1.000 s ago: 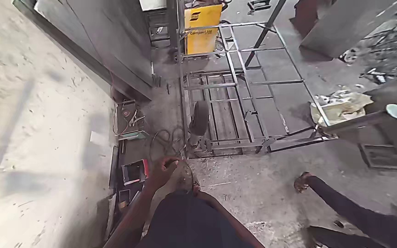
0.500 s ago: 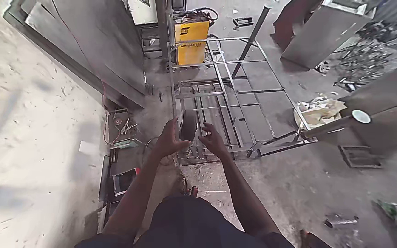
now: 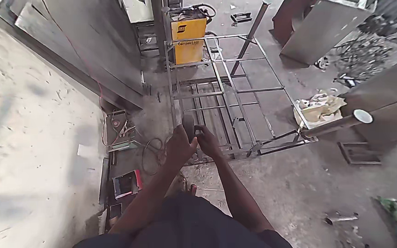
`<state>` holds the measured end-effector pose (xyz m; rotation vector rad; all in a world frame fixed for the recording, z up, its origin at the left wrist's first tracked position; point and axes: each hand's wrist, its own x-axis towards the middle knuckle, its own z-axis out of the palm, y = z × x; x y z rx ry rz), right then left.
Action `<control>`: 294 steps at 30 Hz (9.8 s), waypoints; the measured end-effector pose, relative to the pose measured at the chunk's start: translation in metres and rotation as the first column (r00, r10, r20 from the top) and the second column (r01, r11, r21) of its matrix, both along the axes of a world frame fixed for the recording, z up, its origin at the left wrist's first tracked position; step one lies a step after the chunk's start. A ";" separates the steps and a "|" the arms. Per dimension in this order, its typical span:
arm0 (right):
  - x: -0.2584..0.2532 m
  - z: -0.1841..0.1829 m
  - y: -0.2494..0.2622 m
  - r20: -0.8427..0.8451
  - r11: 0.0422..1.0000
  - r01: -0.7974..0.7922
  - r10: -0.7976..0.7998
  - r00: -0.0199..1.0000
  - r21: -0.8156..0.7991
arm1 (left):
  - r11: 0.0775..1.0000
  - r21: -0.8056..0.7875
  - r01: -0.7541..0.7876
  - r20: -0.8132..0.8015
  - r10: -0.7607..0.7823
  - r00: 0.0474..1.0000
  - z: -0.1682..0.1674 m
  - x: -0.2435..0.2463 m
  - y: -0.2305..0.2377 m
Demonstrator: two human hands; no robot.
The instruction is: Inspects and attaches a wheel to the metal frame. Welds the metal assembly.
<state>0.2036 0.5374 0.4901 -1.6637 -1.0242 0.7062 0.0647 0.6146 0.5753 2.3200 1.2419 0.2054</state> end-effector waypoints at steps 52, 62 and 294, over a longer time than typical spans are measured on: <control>-0.150 0.019 -0.063 0.234 0.975 -0.141 0.179 0.955 -0.171 | 0.450 -0.859 0.246 0.510 0.801 0.315 -0.147 -0.176 -0.058; -0.134 0.035 -0.074 -0.075 0.885 -0.379 0.373 0.925 -0.269 | 0.358 -0.898 0.254 0.416 0.880 0.229 -0.145 -0.181 -0.069; -0.122 0.030 -0.056 0.459 0.936 -0.192 0.314 0.831 -0.294 | 0.477 -0.879 -0.007 0.464 0.858 0.221 -0.080 -0.157 -0.042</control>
